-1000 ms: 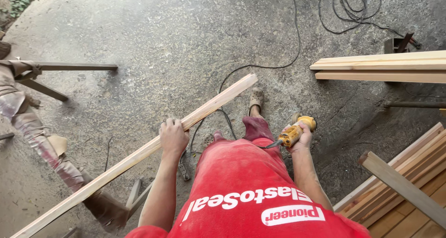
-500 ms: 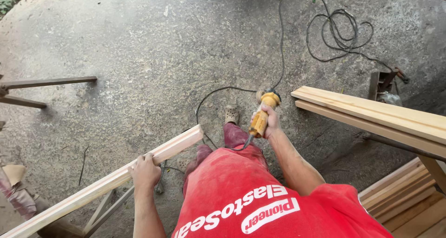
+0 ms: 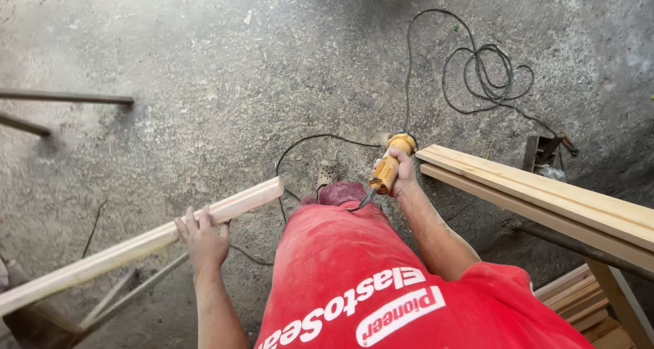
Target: The person sands a long wooden plank using a handheld electric sander. They hold the plank on a metal stand, move the sander along its length, and flip the plank to sand both sides.
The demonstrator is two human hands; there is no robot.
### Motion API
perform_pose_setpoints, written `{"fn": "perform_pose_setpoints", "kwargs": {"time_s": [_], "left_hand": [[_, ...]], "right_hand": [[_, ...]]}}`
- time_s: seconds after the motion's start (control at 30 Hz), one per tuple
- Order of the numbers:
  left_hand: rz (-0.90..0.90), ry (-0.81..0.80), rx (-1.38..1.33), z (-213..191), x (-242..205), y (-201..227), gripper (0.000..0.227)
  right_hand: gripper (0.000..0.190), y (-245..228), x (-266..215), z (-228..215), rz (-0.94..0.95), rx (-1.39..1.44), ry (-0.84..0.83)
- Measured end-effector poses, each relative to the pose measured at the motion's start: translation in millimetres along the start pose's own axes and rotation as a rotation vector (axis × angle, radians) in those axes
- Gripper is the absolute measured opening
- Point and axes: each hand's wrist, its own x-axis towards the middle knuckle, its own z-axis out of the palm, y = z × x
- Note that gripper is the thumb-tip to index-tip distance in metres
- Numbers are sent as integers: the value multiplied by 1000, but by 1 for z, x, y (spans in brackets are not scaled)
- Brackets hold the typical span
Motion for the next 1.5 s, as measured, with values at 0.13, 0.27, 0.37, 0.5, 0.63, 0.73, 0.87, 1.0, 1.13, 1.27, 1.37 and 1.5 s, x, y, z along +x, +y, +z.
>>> {"fn": "perform_pose_setpoints", "kwargs": {"time_s": [0.13, 0.27, 0.37, 0.5, 0.63, 0.73, 0.87, 1.0, 1.13, 1.27, 1.37, 1.5], "left_hand": [[-32, 35, -96, 11, -29, -6, 83], [-49, 78, -195, 38, -35, -5, 93], [0, 144, -323, 51, -52, -1, 96], [-224, -78, -382, 70, -69, 3, 83], [-493, -175, -803, 92, -81, 14, 74], [-697, -50, -1290, 88, -57, 43, 81], [-831, 284, -1935, 87, -13, 98, 103], [-909, 557, -1727, 84, 33, 154, 117], [-1117, 621, -1531, 92, 57, 183, 126], [-1090, 695, -866, 102, 68, 182, 119], [-1386, 395, -1074, 96, 69, 181, 119], [-1421, 389, -1179, 67, 62, 185, 110]], "right_hand": [[52, 1, -13, -17, 89, -120, -73], [51, -16, -11, -7, 62, -249, -129], [49, -18, -21, 12, 152, -232, -122], [42, -11, -2, 50, 200, -291, -151], [44, -15, 41, 85, 321, -402, -91], [44, -28, 74, 125, 455, -448, -81], [45, -45, 124, 180, 516, -652, -230], [44, -85, 161, 227, 542, -742, -157], [45, -105, 191, 273, 583, -734, -235], [47, -108, 203, 314, 481, -860, -269], [47, -103, 203, 333, 497, -879, -231], [46, -99, 196, 338, 488, -969, -303]]}}
